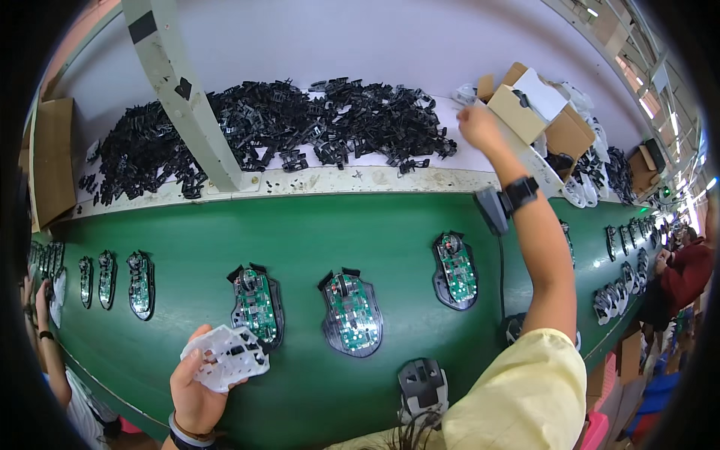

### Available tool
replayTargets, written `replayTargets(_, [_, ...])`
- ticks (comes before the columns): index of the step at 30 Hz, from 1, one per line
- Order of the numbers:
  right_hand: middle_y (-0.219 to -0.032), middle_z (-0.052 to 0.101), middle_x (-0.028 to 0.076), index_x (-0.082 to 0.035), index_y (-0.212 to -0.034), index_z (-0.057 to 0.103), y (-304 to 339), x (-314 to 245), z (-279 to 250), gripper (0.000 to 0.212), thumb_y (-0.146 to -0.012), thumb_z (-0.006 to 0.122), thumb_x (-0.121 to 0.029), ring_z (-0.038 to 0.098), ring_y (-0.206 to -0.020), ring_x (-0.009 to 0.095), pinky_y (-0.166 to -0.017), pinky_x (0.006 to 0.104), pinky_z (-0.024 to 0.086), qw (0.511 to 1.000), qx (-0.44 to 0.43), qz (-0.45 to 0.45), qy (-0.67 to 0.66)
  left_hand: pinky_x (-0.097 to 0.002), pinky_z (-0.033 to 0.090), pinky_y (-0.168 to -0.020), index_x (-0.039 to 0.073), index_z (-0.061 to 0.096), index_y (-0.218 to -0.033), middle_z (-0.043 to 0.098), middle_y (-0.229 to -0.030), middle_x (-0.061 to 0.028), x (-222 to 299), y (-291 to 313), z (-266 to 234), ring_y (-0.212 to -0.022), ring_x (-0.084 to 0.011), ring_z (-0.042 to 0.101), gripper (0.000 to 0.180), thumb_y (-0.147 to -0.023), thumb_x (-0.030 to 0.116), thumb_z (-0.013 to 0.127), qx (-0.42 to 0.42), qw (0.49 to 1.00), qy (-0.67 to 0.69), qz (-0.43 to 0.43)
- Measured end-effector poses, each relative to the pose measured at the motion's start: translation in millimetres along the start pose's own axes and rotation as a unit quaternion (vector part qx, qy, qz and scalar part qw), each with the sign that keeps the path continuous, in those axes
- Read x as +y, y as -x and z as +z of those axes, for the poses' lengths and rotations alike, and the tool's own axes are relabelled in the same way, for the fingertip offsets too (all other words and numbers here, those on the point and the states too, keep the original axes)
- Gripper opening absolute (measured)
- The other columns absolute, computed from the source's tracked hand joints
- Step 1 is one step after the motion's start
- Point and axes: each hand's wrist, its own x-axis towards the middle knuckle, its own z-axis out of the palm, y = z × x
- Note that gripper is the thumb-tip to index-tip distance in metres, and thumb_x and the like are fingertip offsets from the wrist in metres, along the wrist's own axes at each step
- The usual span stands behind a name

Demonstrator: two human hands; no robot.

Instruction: Assembling the internal and external components of computer mice on a factory production line.

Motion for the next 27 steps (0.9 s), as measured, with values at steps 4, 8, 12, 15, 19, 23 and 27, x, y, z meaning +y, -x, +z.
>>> replayTargets(4, [-0.103, 0.065, 0.019, -0.006, -0.113, 0.061, 53.7, 13.3, 10.8, 0.039, -0.075, 0.065, -0.013, 0.062, -0.097, 0.035, -0.085, 0.0411, 0.048, 0.997, -0.042, -0.063, -0.016, -0.0453, 0.056, -0.074, 0.008, 0.041, -0.133, 0.055, -0.123, -0.0145, 0.9, 5.4, 9.8, -0.105, -0.0349, 0.059, 0.048, -0.089, 0.027, 0.05, -0.002, 1.0, 0.009, 0.018])
replayTargets(8, [-0.105, 0.064, 0.02, -0.006, -0.118, 0.058, 60.2, -12.8, 15.9, 0.046, -0.075, 0.068, -0.016, 0.061, -0.099, 0.035, -0.087, 0.0408, 0.047, 0.999, -0.018, -0.022, -0.03, -0.0483, 0.053, -0.083, 0.008, 0.041, -0.134, 0.054, -0.126, -0.0145, 4.0, 7.0, 8.0, -0.109, -0.0346, 0.057, 0.048, -0.09, 0.026, 0.049, -0.035, 0.999, 0.023, 0.014])
replayTargets(12, [-0.103, 0.063, 0.022, -0.004, -0.109, 0.063, 52.9, -4.6, 23.0, 0.033, -0.077, 0.066, -0.012, 0.06, -0.095, 0.038, -0.086, 0.0433, 0.046, 0.996, -0.001, -0.083, -0.014, -0.0476, 0.052, -0.085, 0.008, 0.043, -0.133, 0.054, -0.126, -0.0142, 5.5, 1.6, 4.5, -0.11, -0.0331, 0.057, 0.046, -0.091, 0.026, 0.049, -0.077, 0.997, 0.023, 0.019])
replayTargets(15, [-0.091, 0.064, 0.02, 0.0, -0.096, 0.063, 55.3, -21.2, 24.6, 0.02, -0.076, 0.06, -0.002, 0.061, -0.088, 0.036, -0.08, 0.0413, 0.048, 0.992, 0.033, -0.121, 0.025, -0.0473, 0.051, -0.086, 0.007, 0.043, -0.133, 0.054, -0.126, -0.0144, 8.1, -0.3, -2.9, -0.111, -0.0325, 0.056, 0.046, -0.09, 0.025, 0.05, -0.087, 0.996, 0.029, 0.014])
replayTargets(19, [-0.083, 0.062, 0.019, 0.0, -0.09, 0.061, 54.9, -24.7, 21.3, 0.017, -0.075, 0.056, 0.003, 0.059, -0.079, 0.035, -0.075, 0.0421, 0.047, 0.991, 0.047, -0.12, -0.023, -0.0436, 0.047, -0.091, 0.005, 0.043, -0.134, 0.053, -0.127, -0.014, 12.3, 4.2, -0.3, -0.113, -0.0295, 0.055, 0.045, -0.093, 0.022, 0.047, -0.091, 0.995, 0.047, 0.004])
replayTargets(23, [-0.074, 0.06, 0.016, 0.0, -0.094, 0.062, 53.7, -28.0, 12.0, 0.021, -0.074, 0.057, 0.005, 0.059, -0.07, 0.029, -0.067, 0.0404, 0.048, 0.98, 0.128, -0.131, -0.075, -0.0449, 0.05, -0.089, 0.007, 0.039, -0.136, 0.052, -0.129, -0.0146, 9.3, 4.0, 1.1, -0.113, -0.0311, 0.056, 0.05, -0.091, 0.025, 0.05, -0.076, 0.996, 0.036, 0.023])
replayTargets(27, [-0.075, 0.063, 0.014, -0.002, -0.097, 0.065, 52.1, -34.5, -1.3, 0.021, -0.076, 0.062, 0.0, 0.06, -0.07, 0.025, -0.065, 0.0368, 0.048, 0.99, 0.061, -0.111, -0.069, -0.0437, 0.05, -0.09, 0.007, 0.036, -0.139, 0.05, -0.132, -0.0146, 11.6, 6.2, 5.2, -0.115, -0.0307, 0.054, 0.053, -0.091, 0.026, 0.049, -0.088, 0.995, 0.029, 0.039])
